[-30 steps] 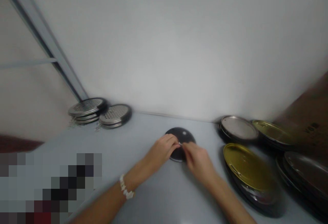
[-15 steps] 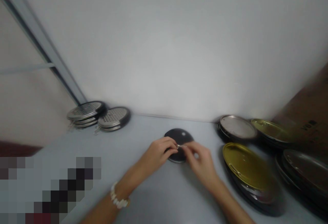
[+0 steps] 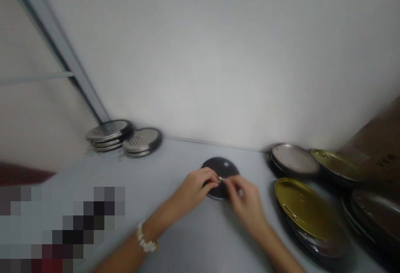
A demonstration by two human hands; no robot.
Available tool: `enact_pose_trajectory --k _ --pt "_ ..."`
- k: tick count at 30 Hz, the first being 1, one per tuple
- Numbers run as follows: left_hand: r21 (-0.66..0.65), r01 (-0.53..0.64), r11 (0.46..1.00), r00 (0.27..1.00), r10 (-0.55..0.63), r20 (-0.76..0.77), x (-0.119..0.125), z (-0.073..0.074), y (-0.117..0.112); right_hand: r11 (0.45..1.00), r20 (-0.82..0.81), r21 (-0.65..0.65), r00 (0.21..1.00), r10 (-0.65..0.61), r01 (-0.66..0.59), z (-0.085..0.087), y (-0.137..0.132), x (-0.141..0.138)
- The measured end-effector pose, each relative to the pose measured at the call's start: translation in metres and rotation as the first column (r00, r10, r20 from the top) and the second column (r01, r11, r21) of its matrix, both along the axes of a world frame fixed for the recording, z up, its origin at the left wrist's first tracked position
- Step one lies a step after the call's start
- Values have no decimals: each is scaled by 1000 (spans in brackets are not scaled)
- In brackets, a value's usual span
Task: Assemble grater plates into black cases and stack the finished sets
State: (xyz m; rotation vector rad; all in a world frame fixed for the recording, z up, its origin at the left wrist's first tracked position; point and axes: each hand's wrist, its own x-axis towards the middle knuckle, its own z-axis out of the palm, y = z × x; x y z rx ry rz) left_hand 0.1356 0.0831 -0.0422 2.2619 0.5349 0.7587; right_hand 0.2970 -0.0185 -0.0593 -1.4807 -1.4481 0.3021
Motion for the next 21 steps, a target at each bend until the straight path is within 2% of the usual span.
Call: enact_pose_trajectory --k 5,7,10,13,15,17,19,21 --pt "30 -99 995 995 99 -15 0 -5 -1 990 101 68 988 117 -124 -1 -5 -4" --pt "20 -118 993 992 119 -34 0 -2 -3 988 91 100 990 106 -115 0 -6 -6" --pt "-32 -75 997 994 72 -85 2 3 -10 992 -34 124 999 35 -30 3 -6 -9" --pt "-176 30 984 992 -51 -115 4 6 -19 996 -179 88 983 38 -23 7 -4 -12" --pt "-328 91 940 987 -128 -93 5 7 -23 998 -240 53 969 50 -39 8 -2 -12" --pt "-499 116 859 987 -155 -38 5 9 -24 999 -307 -15 951 33 -39 8 -1 -10" --pt "-603 95 792 995 -99 26 4 13 -23 994 -379 -92 925 15 -54 8 -1 -7" --pt "-613 41 789 997 7 75 3 16 -20 986 -418 -145 908 13 -81 7 -1 -6"
